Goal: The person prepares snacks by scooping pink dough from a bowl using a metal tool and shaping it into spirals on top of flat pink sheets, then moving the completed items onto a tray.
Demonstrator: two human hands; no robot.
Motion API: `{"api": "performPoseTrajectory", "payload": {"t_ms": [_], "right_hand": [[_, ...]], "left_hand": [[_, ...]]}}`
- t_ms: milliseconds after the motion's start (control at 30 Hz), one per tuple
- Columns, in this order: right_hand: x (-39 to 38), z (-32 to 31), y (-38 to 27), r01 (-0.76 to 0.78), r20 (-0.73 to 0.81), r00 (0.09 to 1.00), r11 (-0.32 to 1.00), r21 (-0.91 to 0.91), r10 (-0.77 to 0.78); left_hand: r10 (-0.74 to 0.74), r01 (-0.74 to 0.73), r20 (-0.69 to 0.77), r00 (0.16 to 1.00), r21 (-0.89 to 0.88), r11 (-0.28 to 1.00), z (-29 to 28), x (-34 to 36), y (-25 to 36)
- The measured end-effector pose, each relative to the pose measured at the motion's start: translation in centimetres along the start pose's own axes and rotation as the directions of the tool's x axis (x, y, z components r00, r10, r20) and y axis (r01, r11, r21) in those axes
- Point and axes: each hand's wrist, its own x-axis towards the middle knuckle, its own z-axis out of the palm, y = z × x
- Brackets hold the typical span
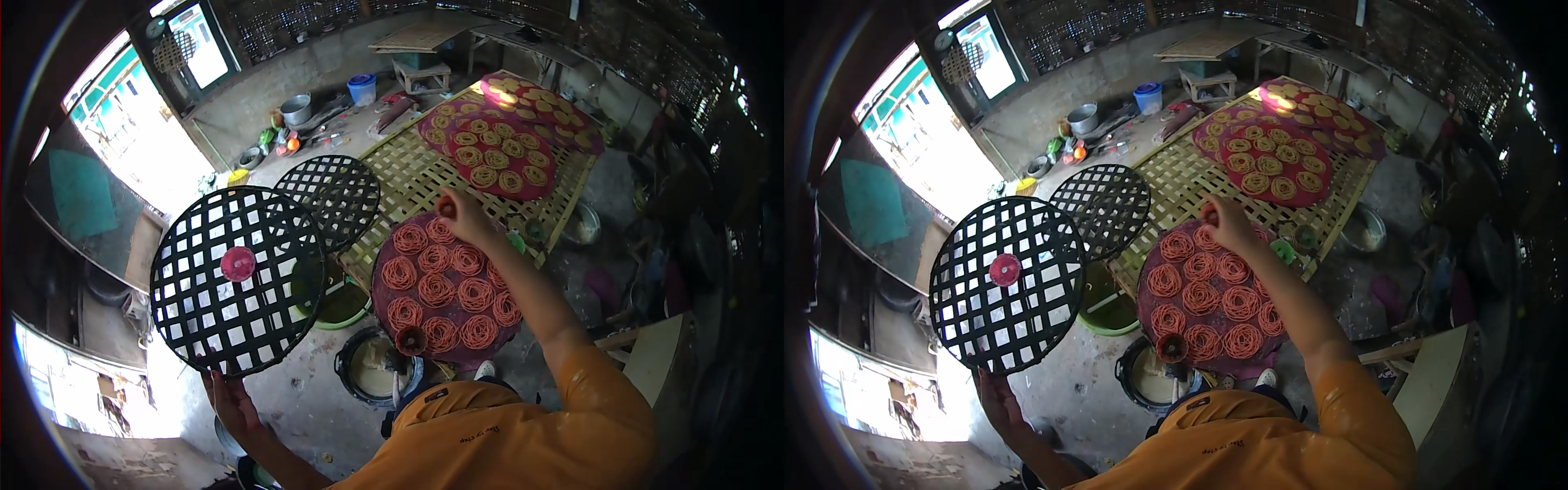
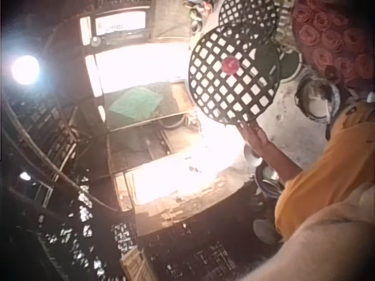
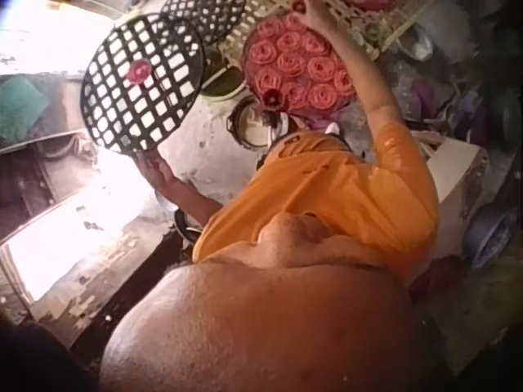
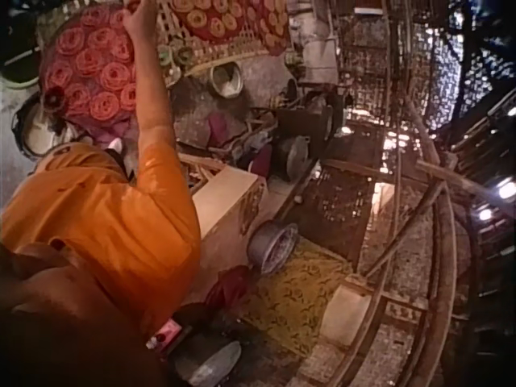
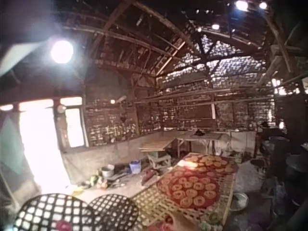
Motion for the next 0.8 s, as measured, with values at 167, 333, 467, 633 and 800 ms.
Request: {"api": "performPoseTrajectory", "payload": {"t_ms": [167, 333, 467, 633, 800], "right_hand": [[1.3, 6.3, -9.1, -0.048, 0.265, 0.955, 0.812, 0.582, -0.133], [1.4, 9.1, -9.1, 0.192, 0.275, 0.940, 0.979, 0.069, -0.203], [1.1, 6.5, -9.7, 0.208, 0.106, 0.965, 0.948, 0.241, -0.239], [-2.5, -5.1, -11.9, -0.407, 0.377, 0.913, 0.309, 0.859, 0.155], [-9.9, -9.8, -5.6, -0.350, 0.131, 0.922, 0.637, 0.687, 0.365]], "left_hand": [[-0.011, 0.006, -0.110, 0.994, -0.049, 0.999, -1.6, -0.6, -0.4], [-0.072, 0.067, -0.038, 0.997, -0.127, 0.990, -1.0, -0.8, -0.7], [-0.132, 0.135, 0.033, 0.991, -0.127, 0.983, -1.1, -1.3, -2.3], [-0.328, 0.348, 0.149, 0.933, -0.133, 0.928, 2.4, -2.8, -7.3], [-0.548, 0.557, 0.222, 0.807, 0.024, 0.830, 6.9, -4.6, -13.7]]}}
